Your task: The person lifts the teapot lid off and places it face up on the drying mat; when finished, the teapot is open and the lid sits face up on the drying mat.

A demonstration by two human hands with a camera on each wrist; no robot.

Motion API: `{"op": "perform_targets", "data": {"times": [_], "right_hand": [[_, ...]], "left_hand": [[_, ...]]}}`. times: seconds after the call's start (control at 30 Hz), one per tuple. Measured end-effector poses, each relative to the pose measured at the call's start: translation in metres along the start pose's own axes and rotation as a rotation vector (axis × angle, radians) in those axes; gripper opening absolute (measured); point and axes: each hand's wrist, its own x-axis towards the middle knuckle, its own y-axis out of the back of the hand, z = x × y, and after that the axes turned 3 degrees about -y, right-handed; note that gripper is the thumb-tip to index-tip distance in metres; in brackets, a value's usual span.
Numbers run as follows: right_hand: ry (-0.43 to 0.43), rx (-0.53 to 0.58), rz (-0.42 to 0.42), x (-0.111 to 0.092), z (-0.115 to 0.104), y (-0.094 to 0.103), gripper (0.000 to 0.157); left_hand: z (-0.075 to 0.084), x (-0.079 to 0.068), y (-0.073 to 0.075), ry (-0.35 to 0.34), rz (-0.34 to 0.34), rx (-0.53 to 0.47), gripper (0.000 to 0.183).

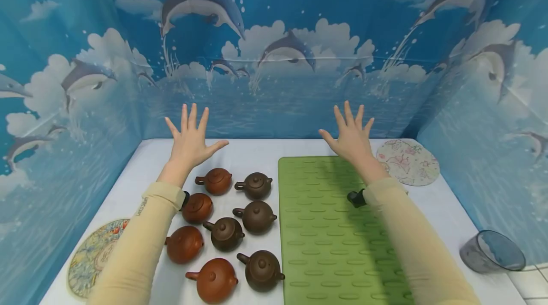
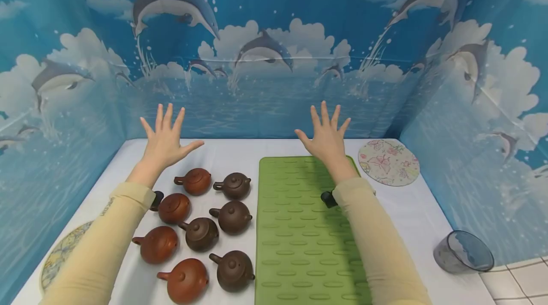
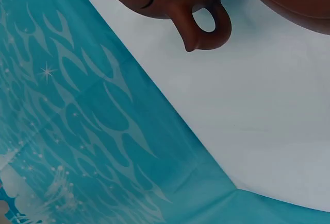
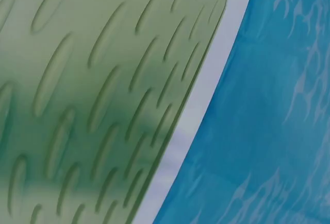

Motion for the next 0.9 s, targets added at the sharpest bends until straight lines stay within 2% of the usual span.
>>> {"op": "perform_targets", "data": {"times": [0.33, 0.47, 0.67, 0.77, 0.9], "right_hand": [[0.102, 0.033, -0.011, -0.005, -0.042, -0.018, 0.081], [0.128, 0.073, -0.028, -0.011, -0.061, -0.028, 0.076], [0.163, 0.137, -0.105, -0.022, -0.085, -0.049, 0.07], [0.185, 0.148, -0.138, -0.028, -0.094, -0.06, 0.068], [0.226, 0.161, -0.138, -0.035, -0.103, -0.073, 0.063]], "left_hand": [[0.007, -0.012, 0.0, -0.1, -0.08, -0.02, 0.103], [0.01, -0.022, -0.005, -0.146, -0.106, -0.075, 0.097], [0.015, -0.04, -0.017, -0.224, -0.13, -0.202, 0.088], [0.016, -0.047, -0.023, -0.251, -0.143, -0.225, 0.082], [0.016, -0.053, -0.03, -0.271, -0.177, -0.208, 0.074]]}}
